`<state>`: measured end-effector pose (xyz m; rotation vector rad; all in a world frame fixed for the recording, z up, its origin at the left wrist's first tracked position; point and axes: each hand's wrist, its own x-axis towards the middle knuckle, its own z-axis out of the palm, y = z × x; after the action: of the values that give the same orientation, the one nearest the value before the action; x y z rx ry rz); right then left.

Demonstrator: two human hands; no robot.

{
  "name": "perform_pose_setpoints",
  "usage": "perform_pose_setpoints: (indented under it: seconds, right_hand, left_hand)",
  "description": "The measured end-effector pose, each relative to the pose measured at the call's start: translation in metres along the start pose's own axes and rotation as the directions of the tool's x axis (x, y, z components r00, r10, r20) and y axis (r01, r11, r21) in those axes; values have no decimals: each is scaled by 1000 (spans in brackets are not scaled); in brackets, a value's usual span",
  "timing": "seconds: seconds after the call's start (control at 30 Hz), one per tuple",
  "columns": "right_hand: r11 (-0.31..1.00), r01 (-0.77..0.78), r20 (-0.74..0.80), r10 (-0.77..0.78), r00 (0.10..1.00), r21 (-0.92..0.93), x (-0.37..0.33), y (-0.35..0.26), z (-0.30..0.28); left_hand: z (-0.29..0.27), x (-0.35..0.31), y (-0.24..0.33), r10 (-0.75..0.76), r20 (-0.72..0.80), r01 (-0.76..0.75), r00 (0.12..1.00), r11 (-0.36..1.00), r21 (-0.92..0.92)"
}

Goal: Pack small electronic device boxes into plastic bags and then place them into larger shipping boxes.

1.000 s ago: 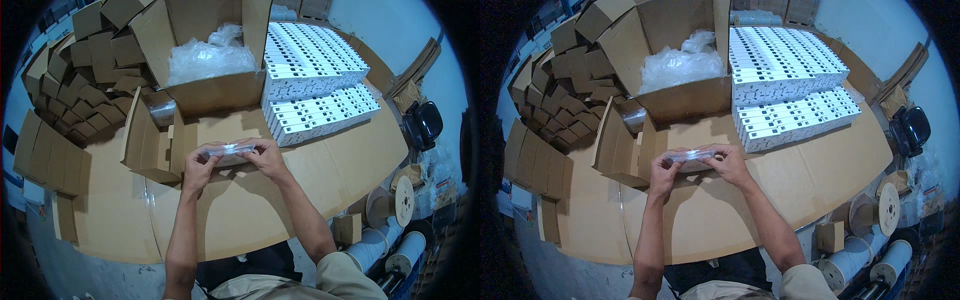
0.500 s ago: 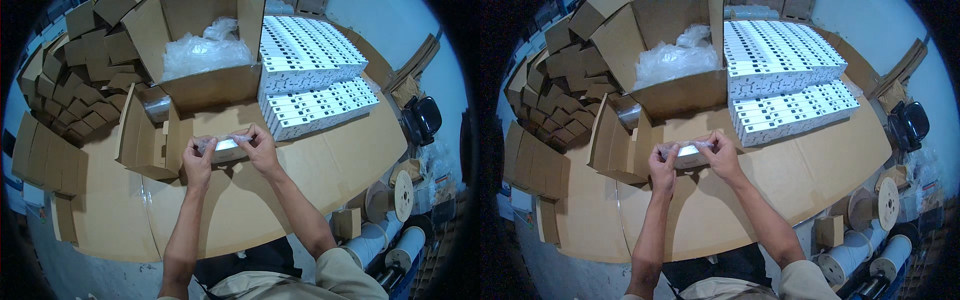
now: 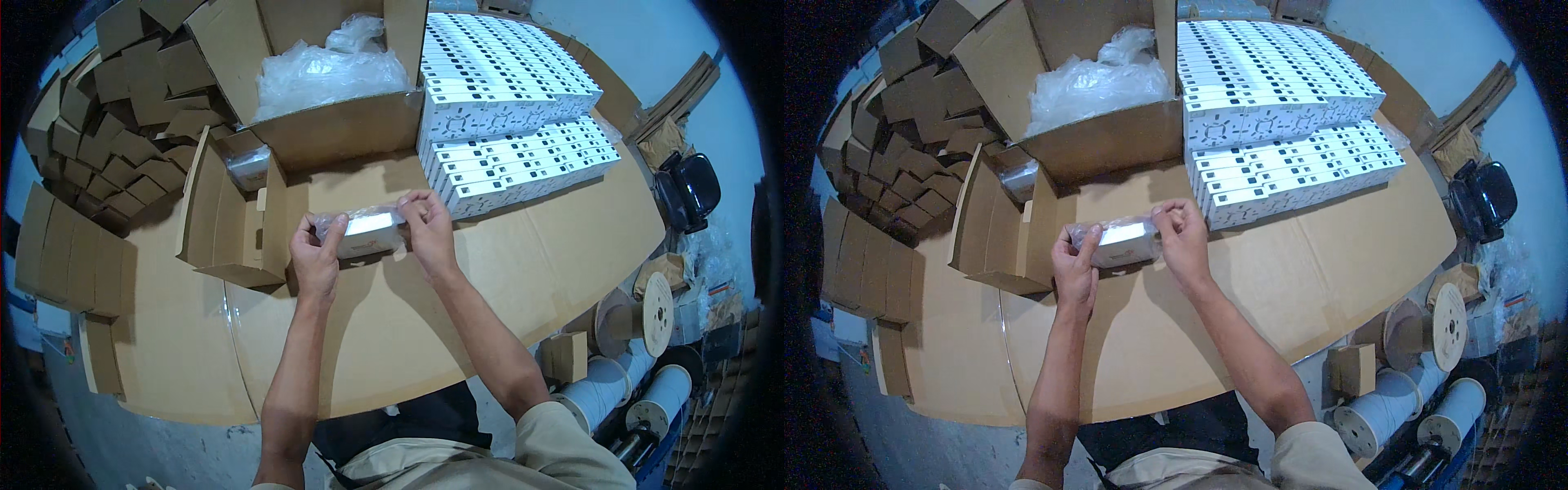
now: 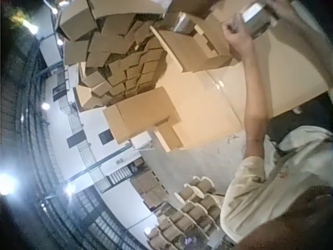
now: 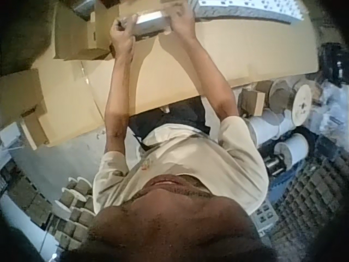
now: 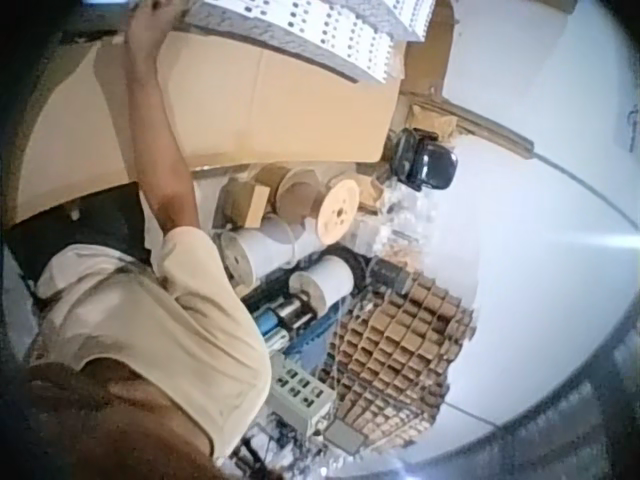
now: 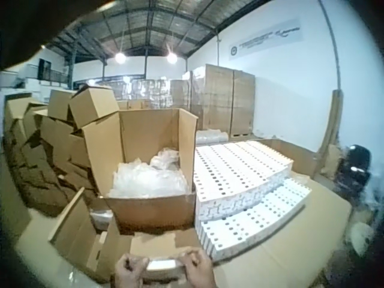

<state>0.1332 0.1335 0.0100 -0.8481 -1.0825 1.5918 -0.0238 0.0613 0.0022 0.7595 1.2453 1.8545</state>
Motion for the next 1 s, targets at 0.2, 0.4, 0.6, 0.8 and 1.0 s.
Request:
perform_pose_setpoints:
  seconds: [0.2, 0.4, 0.6, 0.8, 1.0]
  right_hand:
    - [751, 568, 198, -533, 822, -337, -11, -24, -3]
    - [670, 606, 435, -435, 789, -429, -11, -18, -3]
    - [941, 280, 369, -196, 908, -190, -5, -8, -7]
    - [974, 114, 372, -34, 928, -195, -7, -8, -6]
    - [950, 108, 381, 12, 925, -294, -7, -13, -9]
  left_hand:
    - [0, -2, 3, -9, -3, 9, 1000, 1000, 17]
    - [1, 0, 2, -6, 6, 7, 1000, 1000, -29]
    - [-2, 1, 1, -27, 16, 27, 1000, 999, -20]
    - [-1, -1, 2, -28, 32, 30, 999, 997, -77]
    - [4, -3, 6, 83, 0, -83, 997, 996, 43]
